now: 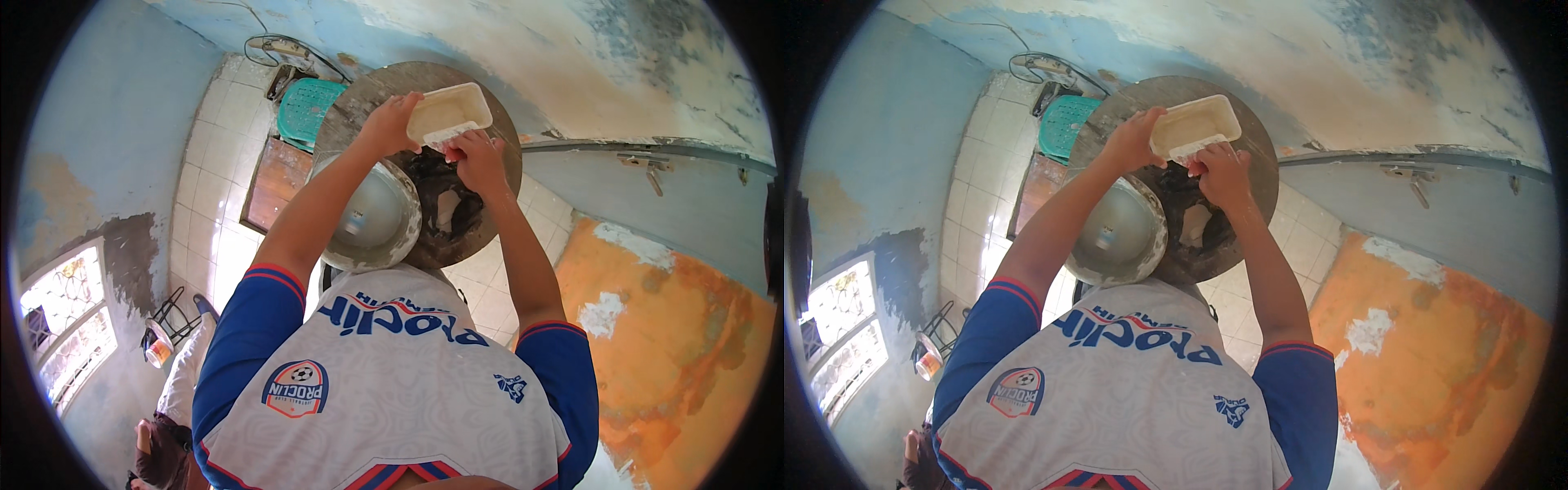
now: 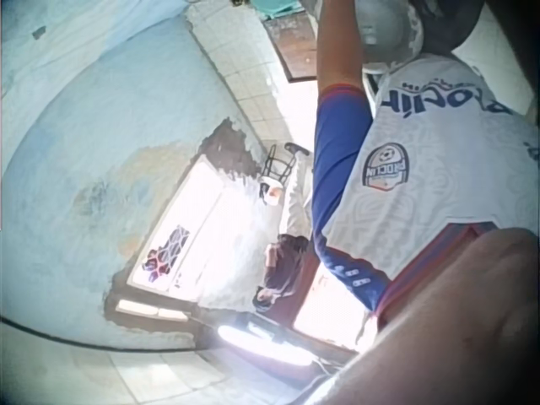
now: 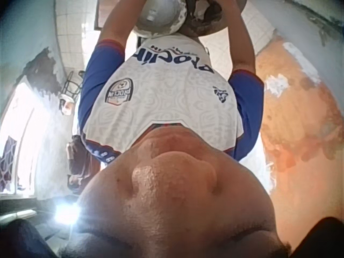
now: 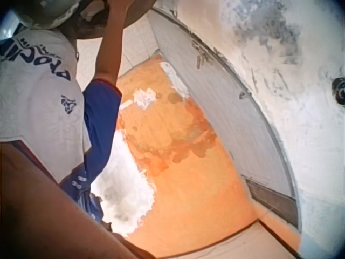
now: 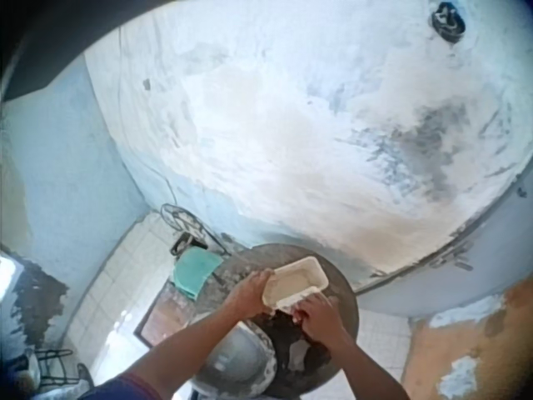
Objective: The person cleans a rectangular container and then pours liquid into a bucket while stirring the contents by hand.
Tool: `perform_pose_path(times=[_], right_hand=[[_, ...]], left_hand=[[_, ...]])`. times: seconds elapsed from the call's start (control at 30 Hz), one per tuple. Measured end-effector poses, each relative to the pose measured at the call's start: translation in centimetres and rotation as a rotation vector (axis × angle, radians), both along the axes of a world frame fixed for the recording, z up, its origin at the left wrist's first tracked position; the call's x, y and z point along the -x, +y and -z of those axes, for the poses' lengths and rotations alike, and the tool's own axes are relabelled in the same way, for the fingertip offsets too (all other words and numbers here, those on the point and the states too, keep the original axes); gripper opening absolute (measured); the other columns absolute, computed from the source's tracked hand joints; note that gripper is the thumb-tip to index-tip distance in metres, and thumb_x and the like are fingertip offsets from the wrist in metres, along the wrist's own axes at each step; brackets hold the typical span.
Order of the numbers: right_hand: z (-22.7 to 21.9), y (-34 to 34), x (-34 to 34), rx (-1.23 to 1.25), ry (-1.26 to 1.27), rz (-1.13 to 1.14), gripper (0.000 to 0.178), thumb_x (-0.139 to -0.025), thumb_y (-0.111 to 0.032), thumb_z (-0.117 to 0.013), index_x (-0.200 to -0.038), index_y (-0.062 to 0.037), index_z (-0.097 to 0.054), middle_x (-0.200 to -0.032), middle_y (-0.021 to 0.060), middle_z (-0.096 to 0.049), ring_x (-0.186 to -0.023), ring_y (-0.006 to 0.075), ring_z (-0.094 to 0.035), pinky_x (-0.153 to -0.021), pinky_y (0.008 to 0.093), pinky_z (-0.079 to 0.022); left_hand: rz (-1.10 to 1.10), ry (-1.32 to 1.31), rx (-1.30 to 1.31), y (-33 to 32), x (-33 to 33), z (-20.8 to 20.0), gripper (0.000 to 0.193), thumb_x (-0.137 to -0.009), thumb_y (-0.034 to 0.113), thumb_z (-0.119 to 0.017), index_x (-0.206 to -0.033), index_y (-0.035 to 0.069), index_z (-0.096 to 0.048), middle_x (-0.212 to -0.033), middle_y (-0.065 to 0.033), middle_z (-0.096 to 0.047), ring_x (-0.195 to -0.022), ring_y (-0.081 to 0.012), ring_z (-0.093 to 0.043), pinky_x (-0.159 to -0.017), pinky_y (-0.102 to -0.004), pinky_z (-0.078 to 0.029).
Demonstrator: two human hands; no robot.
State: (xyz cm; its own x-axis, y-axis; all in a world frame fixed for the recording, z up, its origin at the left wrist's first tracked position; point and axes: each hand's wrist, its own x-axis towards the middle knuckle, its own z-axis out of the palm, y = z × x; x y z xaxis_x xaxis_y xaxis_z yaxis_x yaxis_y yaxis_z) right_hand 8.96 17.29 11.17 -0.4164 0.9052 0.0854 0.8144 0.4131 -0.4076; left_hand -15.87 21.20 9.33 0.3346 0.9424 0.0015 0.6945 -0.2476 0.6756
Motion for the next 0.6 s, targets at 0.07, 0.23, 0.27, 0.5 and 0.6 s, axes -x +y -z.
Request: perform_pose_path(times=[0.07,0.23,0.27,0.5,0.6], right_hand=[[0.5,1.0,0.3,0.042,-0.018,-0.005,0.019,-0.081,-0.006,-0.069,-0.096,-0.0154,-0.075,-0.1,0.0017,-0.071,-0.112,0.0242,-0.065,-0.088,0.0489,-0.035],[0.8,3.9,-0.6,0.238,0.205,0.023,0.015,-0.086,-0.01,-0.069,-0.096,-0.016,-0.077,-0.099,0.0044,-0.074,-0.106,0.0286,-0.068,-0.089,0.0513,-0.039],[0.9,4.0,-1.0,0.183,0.243,0.058,0.016,-0.087,-0.009,-0.068,-0.097,-0.016,-0.078,-0.099,0.0043,-0.075,-0.106,0.0286,-0.068,-0.089,0.0515,-0.04],[-1.6,4.9,-0.3,-0.008,-0.009,-0.086,0.013,-0.091,-0.007,-0.069,-0.099,-0.012,-0.078,-0.098,0.0071,-0.077,-0.101,0.0282,-0.07,-0.09,0.0457,-0.047],[-0.2,3.5,-0.4,0.025,-0.124,-0.107,0.01,-0.091,-0.011,-0.071,-0.096,-0.0141,-0.078,-0.099,0.0041,-0.076,-0.106,0.0246,-0.068,-0.092,0.046,-0.043]], left_hand=[[-0.002,-0.012,-0.025,0.0,0.0,0.4,0.103,-0.058,0.021,-0.101,-0.144,0.015,-0.045,-0.135,-0.0193,-0.064,-0.13,-0.0425,-0.059,-0.104,-0.0513,-0.051],[0.005,0.001,-0.006,0.5,-0.1,0.8,0.104,-0.058,0.021,-0.101,-0.145,0.015,-0.045,-0.134,-0.019,-0.065,-0.13,-0.0417,-0.059,-0.105,-0.051,-0.051],[0.012,-0.004,-0.024,0.5,-0.1,0.9,0.104,-0.058,0.021,-0.101,-0.145,0.015,-0.045,-0.134,-0.0191,-0.065,-0.13,-0.0416,-0.059,-0.105,-0.0509,-0.051],[-0.014,0.012,0.055,0.1,0.2,-0.9,0.107,-0.057,0.022,-0.102,-0.147,0.015,-0.045,-0.134,-0.0198,-0.065,-0.126,-0.0433,-0.062,-0.103,-0.0512,-0.053],[-0.023,0.011,0.037,0.2,0.1,-0.6,0.105,-0.057,0.024,-0.102,-0.145,0.014,-0.045,-0.133,-0.0192,-0.066,-0.127,-0.0427,-0.062,-0.104,-0.051,-0.053]])
